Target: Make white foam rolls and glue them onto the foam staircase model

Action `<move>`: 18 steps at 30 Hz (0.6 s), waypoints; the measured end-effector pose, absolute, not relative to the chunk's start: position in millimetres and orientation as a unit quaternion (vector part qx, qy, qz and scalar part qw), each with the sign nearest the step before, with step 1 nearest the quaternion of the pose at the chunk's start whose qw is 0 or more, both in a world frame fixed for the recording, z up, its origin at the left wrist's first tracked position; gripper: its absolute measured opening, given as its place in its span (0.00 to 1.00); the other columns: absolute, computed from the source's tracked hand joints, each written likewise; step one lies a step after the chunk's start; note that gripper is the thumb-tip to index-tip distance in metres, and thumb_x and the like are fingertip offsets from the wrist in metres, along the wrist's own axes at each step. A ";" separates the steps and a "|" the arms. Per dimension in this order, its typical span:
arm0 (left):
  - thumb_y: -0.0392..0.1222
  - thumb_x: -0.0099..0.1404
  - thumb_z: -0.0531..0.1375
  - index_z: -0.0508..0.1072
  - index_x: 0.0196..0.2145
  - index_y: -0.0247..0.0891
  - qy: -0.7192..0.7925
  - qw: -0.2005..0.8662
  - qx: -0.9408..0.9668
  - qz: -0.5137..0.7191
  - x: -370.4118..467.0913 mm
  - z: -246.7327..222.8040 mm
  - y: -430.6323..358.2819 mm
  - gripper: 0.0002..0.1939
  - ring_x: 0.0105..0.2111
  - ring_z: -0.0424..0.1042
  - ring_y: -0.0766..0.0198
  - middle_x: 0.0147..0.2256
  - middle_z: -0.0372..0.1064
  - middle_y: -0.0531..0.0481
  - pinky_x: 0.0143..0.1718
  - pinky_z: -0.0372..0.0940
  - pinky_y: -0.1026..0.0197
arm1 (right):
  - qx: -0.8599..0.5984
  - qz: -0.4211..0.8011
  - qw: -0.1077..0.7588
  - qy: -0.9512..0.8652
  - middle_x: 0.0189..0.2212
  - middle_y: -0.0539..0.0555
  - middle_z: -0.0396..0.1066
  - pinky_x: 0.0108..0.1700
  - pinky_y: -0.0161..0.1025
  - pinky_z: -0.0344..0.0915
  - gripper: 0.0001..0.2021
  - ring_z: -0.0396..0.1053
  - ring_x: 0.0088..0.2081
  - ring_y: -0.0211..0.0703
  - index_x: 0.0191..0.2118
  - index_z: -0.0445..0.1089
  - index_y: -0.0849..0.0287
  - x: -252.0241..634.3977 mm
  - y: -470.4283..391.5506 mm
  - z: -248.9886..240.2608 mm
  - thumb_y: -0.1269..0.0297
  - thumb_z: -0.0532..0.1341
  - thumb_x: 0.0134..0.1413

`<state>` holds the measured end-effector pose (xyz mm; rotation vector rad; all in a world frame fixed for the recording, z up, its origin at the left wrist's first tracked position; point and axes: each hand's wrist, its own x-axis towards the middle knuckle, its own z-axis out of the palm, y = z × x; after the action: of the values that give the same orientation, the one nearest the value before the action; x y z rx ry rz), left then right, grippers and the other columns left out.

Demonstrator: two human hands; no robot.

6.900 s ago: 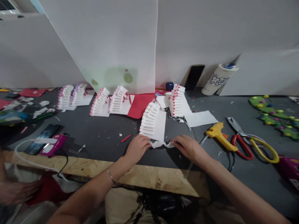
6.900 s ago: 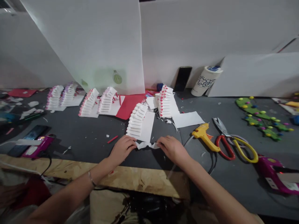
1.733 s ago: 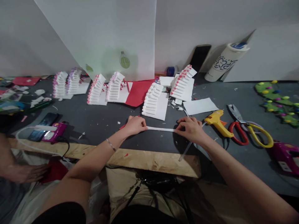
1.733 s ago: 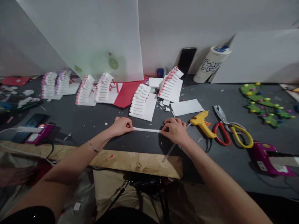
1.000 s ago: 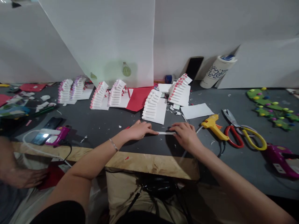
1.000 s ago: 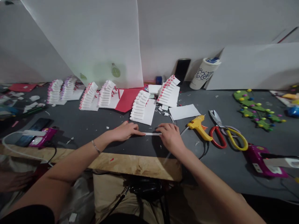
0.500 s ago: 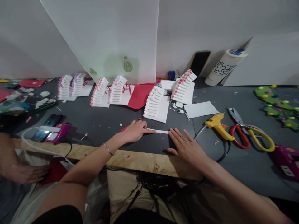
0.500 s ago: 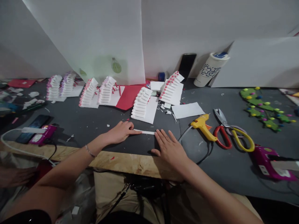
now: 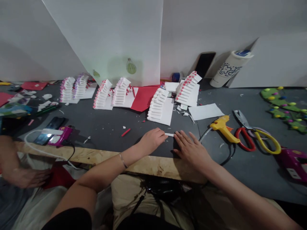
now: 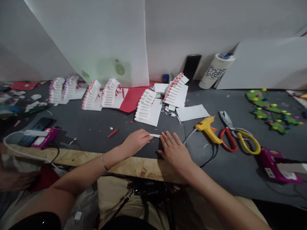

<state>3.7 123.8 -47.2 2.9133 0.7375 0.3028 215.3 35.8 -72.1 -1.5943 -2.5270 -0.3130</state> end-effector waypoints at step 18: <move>0.36 0.69 0.53 0.72 0.36 0.32 0.277 0.054 0.958 0.049 18.6 -59.4 143.4 0.08 0.39 0.66 0.59 0.36 0.68 0.45 0.36 0.64 0.60 | -0.494 -0.094 0.052 -0.863 0.26 0.56 0.68 0.37 0.41 0.49 0.07 0.58 0.33 0.48 0.29 0.70 0.60 225.9 74.3 -43.9 0.74 0.58 0.57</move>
<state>18.6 143.4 -59.4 2.9111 0.8429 0.1486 225.9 74.3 -43.9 -1.5041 -2.6241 -0.2873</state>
